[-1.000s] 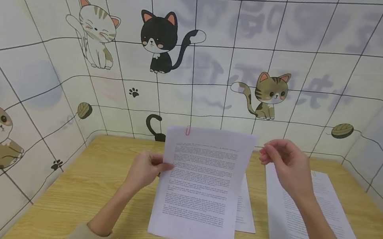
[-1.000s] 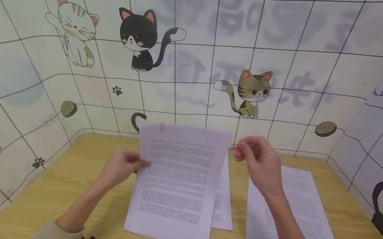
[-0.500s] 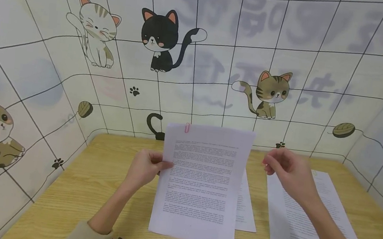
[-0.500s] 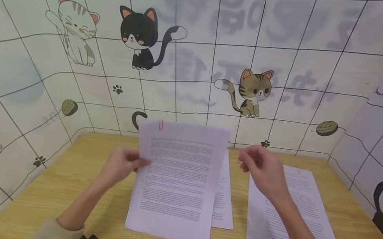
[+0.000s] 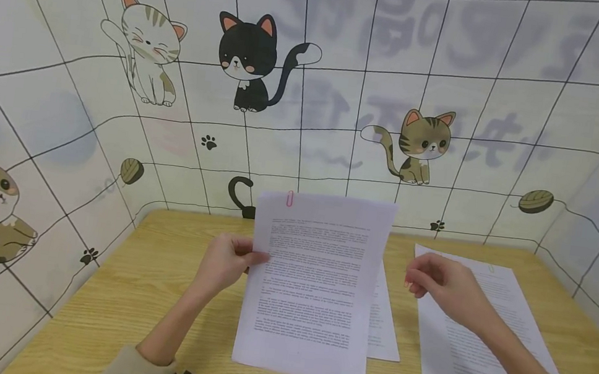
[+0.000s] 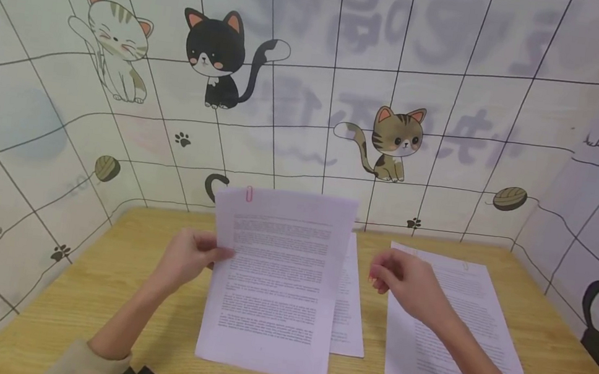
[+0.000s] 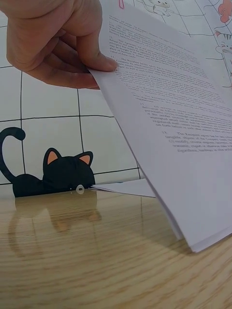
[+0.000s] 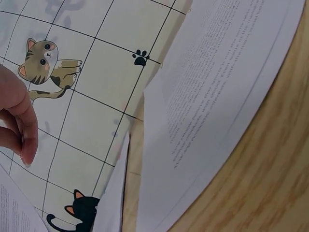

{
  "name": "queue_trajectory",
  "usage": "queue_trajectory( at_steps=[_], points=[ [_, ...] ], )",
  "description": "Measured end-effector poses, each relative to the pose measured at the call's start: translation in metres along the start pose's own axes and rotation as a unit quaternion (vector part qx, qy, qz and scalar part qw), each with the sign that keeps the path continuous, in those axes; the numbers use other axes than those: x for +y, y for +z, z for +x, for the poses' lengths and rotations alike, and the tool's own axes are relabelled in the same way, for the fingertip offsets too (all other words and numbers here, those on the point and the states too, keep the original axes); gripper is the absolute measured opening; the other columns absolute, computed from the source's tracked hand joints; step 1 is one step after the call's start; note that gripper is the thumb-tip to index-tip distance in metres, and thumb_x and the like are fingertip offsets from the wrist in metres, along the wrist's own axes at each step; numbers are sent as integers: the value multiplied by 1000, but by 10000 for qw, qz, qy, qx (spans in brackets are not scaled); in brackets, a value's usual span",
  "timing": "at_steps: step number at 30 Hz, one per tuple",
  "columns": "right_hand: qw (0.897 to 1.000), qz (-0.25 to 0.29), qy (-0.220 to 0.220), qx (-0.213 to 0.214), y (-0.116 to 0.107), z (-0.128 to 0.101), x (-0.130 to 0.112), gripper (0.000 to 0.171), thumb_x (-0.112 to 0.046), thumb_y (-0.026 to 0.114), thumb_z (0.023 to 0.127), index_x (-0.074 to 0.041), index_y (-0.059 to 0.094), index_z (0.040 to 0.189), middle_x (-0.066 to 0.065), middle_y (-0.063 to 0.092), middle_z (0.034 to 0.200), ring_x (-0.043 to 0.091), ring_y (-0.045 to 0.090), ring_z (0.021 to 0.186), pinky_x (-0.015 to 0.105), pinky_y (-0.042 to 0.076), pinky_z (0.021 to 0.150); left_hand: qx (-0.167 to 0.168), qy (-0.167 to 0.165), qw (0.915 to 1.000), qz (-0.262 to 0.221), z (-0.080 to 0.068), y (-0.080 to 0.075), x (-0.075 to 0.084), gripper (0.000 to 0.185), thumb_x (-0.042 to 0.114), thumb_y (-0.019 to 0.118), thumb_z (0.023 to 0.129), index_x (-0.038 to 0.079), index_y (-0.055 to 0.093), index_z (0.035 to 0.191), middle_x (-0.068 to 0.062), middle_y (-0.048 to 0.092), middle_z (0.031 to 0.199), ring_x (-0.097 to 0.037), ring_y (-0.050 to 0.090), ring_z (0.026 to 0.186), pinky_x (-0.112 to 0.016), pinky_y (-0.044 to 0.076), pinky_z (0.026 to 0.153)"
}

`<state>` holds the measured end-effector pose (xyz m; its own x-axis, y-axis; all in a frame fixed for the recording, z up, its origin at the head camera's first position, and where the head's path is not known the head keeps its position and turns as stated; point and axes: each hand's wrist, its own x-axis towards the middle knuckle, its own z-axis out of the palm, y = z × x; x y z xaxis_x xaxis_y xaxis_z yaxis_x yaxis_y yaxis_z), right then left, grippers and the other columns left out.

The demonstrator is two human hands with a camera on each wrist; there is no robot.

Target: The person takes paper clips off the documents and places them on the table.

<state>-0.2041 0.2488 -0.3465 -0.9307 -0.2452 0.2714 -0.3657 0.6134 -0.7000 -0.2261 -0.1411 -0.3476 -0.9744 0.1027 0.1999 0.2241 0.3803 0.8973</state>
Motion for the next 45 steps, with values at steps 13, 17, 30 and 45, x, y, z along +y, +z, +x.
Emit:
queue_trajectory(
  at_steps=[13, 17, 30, 45],
  points=[
    [9937, 383, 117, -1050, 9, -11, 17, 9, -10, 62, 100, -1, 63, 97, 9, 65, 83, 14, 63, 68, 32, 57, 64, -20, 4, 10000, -20, 1, 0, 0, 12, -2, 75, 87, -2, 78, 98, -10, 76, 86, -20, 71, 70, -34, 59, 65],
    [9906, 489, 144, -1268, 13, -15, 24, 6, -5, 61, 100, 0, 62, 98, 9, 64, 82, 14, 62, 68, 31, 57, 63, -31, -19, 10000, -15, 2, 0, 0, 12, -2, 75, 86, -2, 79, 98, -10, 76, 85, -20, 70, 69, -34, 58, 65],
    [9804, 666, 233, -1839, 24, -28, 41, 6, -4, 60, 99, -3, 63, 93, 4, 63, 74, 13, 58, 62, 28, 51, 56, -60, 10, 10000, -46, 2, 0, -1, 12, -3, 75, 86, -3, 78, 98, -11, 76, 86, -20, 70, 69, -33, 58, 63],
    [9667, 841, 216, -2408, 26, -36, 52, 9, -7, 63, 99, -2, 62, 92, 1, 65, 76, 9, 59, 63, 25, 51, 55, -77, -40, 9999, 53, 2, -6, 0, 12, 0, 75, 88, -3, 78, 99, -11, 75, 86, -20, 69, 69, -32, 57, 64]
  ],
)
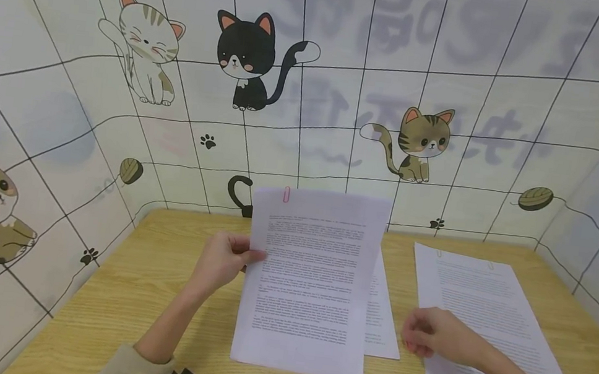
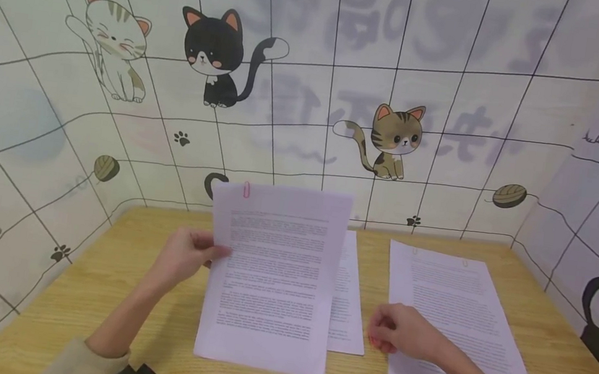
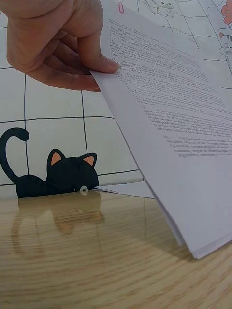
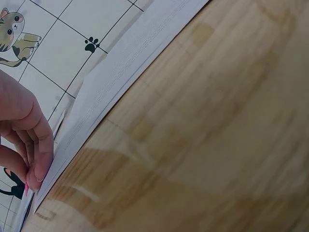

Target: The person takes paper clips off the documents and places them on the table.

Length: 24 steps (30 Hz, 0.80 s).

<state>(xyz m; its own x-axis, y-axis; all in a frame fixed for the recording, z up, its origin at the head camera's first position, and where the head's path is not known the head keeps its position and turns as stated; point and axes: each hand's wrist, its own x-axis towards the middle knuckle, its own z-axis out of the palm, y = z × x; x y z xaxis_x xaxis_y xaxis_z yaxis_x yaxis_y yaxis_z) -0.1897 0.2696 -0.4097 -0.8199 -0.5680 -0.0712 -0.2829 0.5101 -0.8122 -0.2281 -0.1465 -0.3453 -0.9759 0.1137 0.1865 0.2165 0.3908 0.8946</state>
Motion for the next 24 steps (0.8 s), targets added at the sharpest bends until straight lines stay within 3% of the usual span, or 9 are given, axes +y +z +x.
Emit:
queue_trajectory(
  at_steps=[6, 13, 24],
  points=[
    [9998, 91, -149, -119, -2, -4, 3, 7, -4, 62, 97, -2, 63, 90, 0, 64, 75, 6, 55, 61, 23, 48, 53, 6, 28, 10000, -2, 0, 1, 0, 12, -1, 76, 87, -3, 78, 98, -11, 75, 85, -20, 68, 67, -31, 56, 62],
    [9995, 42, -196, -231, -3, -5, 3, 7, -10, 66, 97, -5, 66, 92, -3, 60, 71, 5, 52, 60, 22, 43, 53, 4, 2, 10000, -43, 0, -1, -1, 11, 0, 77, 86, -3, 78, 97, -11, 75, 84, -20, 69, 67, -30, 56, 62],
    [9998, -116, -110, -144, -6, -8, 3, 8, -13, 65, 99, -6, 67, 97, -4, 63, 73, 7, 57, 62, 25, 49, 54, -1, 22, 10000, -50, 1, -1, -2, 11, 0, 77, 86, -3, 78, 97, -11, 75, 84, -19, 68, 67, -28, 55, 62]
  ],
)
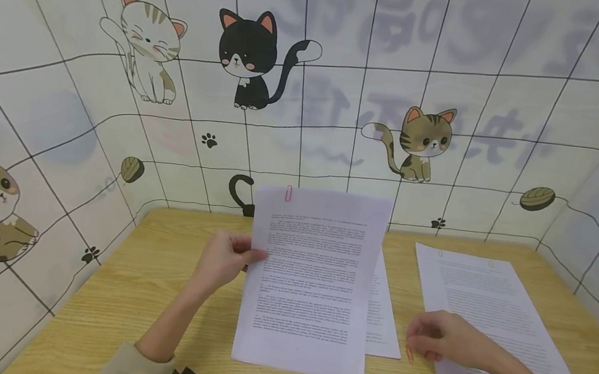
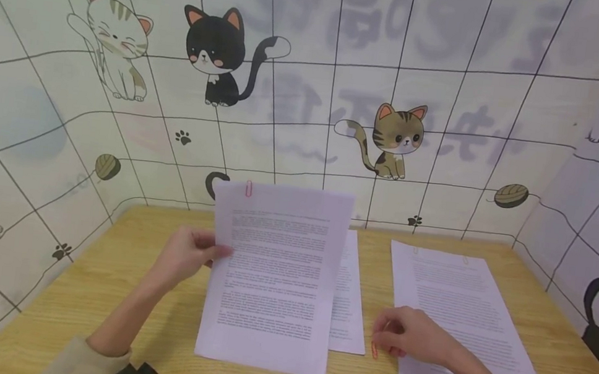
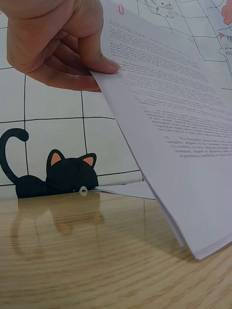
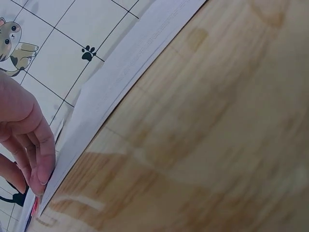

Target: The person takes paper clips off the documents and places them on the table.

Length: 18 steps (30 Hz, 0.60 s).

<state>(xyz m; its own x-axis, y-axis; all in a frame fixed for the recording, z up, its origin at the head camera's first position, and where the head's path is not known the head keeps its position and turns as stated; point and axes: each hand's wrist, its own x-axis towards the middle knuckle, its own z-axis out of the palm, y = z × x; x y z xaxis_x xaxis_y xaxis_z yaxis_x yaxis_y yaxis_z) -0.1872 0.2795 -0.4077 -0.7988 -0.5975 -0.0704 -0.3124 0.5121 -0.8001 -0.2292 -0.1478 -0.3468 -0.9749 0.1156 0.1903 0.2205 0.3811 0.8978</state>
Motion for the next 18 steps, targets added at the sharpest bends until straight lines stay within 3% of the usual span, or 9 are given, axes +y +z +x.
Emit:
queue_trajectory(
  at_steps=[8, 18],
  points=[
    [9983, -401, 112, 420, -8, 4, -9, 10, -16, 63, 100, -7, 67, 102, -4, 62, 71, 10, 57, 61, 26, 47, 55, 2, -71, 10000, -34, -1, 1, 2, 12, 0, 77, 86, -3, 78, 98, -11, 75, 85, -20, 69, 68, -31, 57, 63],
    [9930, -520, -143, 1052, -24, 15, -38, 14, -17, 63, 101, -5, 65, 108, 0, 67, 81, 17, 64, 72, 29, 54, 66, -53, -49, 9999, -106, -1, 1, 1, 11, 0, 75, 88, -4, 78, 98, -12, 75, 85, -21, 69, 69, -31, 57, 63]
  ],
)
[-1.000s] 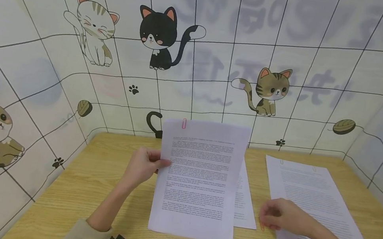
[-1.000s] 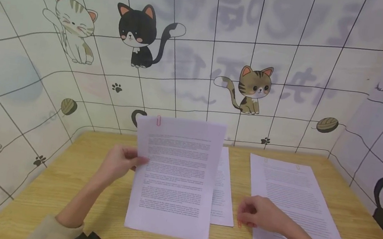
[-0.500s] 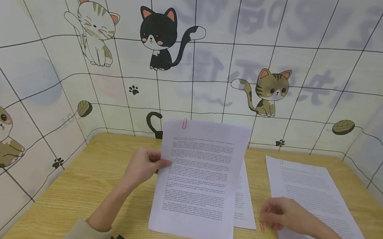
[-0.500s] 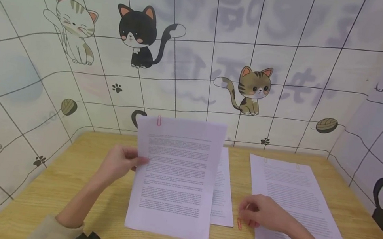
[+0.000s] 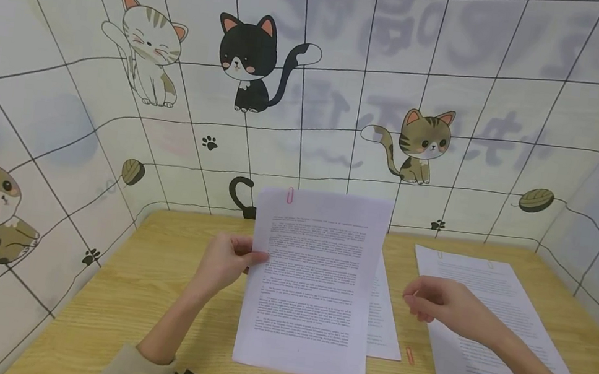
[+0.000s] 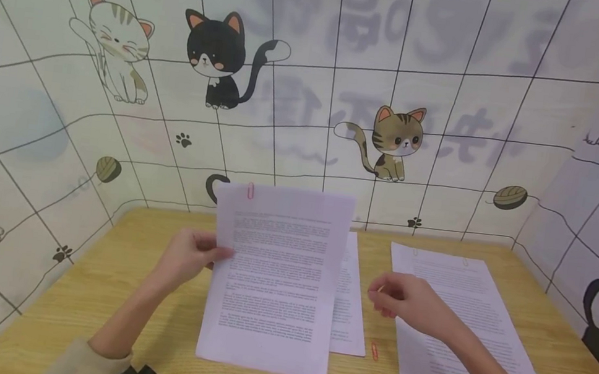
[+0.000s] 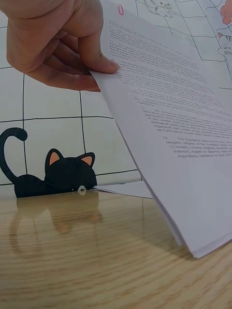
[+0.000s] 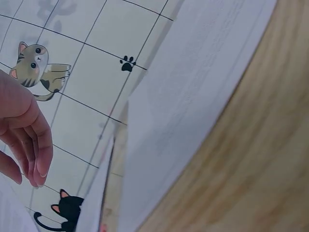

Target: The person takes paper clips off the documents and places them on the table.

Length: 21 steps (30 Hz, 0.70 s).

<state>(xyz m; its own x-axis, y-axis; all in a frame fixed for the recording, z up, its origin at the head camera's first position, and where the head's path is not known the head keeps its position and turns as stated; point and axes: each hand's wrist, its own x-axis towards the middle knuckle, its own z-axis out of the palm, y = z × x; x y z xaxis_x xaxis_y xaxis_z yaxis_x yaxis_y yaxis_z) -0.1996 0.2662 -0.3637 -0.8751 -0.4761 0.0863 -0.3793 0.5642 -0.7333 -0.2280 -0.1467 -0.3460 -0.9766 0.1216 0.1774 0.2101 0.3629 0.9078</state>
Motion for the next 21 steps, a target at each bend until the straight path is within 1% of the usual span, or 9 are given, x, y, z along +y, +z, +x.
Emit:
queue_trajectory(
  at_steps=[3, 7, 10, 16, 18, 21],
  points=[
    [9998, 39, -73, 167, -4, 4, -8, 13, -15, 63, 101, -5, 65, 108, 0, 67, 84, 16, 64, 73, 30, 55, 67, -5, -3, 10000, -22, 1, 1, 0, 10, 0, 75, 87, -4, 78, 96, -12, 75, 84, -20, 69, 68, -31, 57, 63],
    [9987, 163, -158, 447, -7, 9, -17, 13, -14, 64, 100, -4, 66, 108, 1, 67, 88, 16, 64, 75, 30, 56, 68, 28, -19, 10000, 34, 1, 2, 0, 9, -1, 75, 87, -3, 78, 95, -11, 75, 83, -20, 69, 67, -34, 57, 64],
    [9974, 204, -122, 687, -6, 13, -23, 15, -18, 64, 101, -5, 66, 108, 4, 68, 89, 18, 64, 77, 29, 55, 70, 49, -38, 10000, 41, 0, 2, 1, 10, -2, 75, 87, -4, 78, 96, -12, 75, 84, -21, 68, 67, -36, 58, 65],
    [9942, -19, -78, 1068, -6, 19, -33, 21, -26, 64, 101, -7, 66, 112, 3, 68, 93, 18, 65, 82, 29, 55, 74, 53, -36, 9999, 85, -1, 3, 1, 9, -1, 74, 88, -3, 78, 96, -11, 75, 84, -20, 68, 67, -34, 57, 64],
    [9929, -73, -80, 1186, -6, 20, -37, 22, -26, 65, 101, -8, 67, 113, 3, 69, 95, 18, 65, 84, 28, 55, 75, 59, -23, 9999, 116, -1, 3, 0, 9, -1, 75, 88, -3, 78, 95, -11, 75, 83, -20, 68, 67, -36, 58, 65],
    [9908, -58, -194, 1336, -6, 23, -45, 22, -23, 65, 101, -6, 66, 115, 4, 69, 99, 17, 65, 86, 28, 54, 76, 92, 14, 9998, 150, 0, 4, -2, 7, -1, 75, 87, -3, 78, 94, -10, 75, 82, -20, 67, 66, -40, 58, 66]
  ],
)
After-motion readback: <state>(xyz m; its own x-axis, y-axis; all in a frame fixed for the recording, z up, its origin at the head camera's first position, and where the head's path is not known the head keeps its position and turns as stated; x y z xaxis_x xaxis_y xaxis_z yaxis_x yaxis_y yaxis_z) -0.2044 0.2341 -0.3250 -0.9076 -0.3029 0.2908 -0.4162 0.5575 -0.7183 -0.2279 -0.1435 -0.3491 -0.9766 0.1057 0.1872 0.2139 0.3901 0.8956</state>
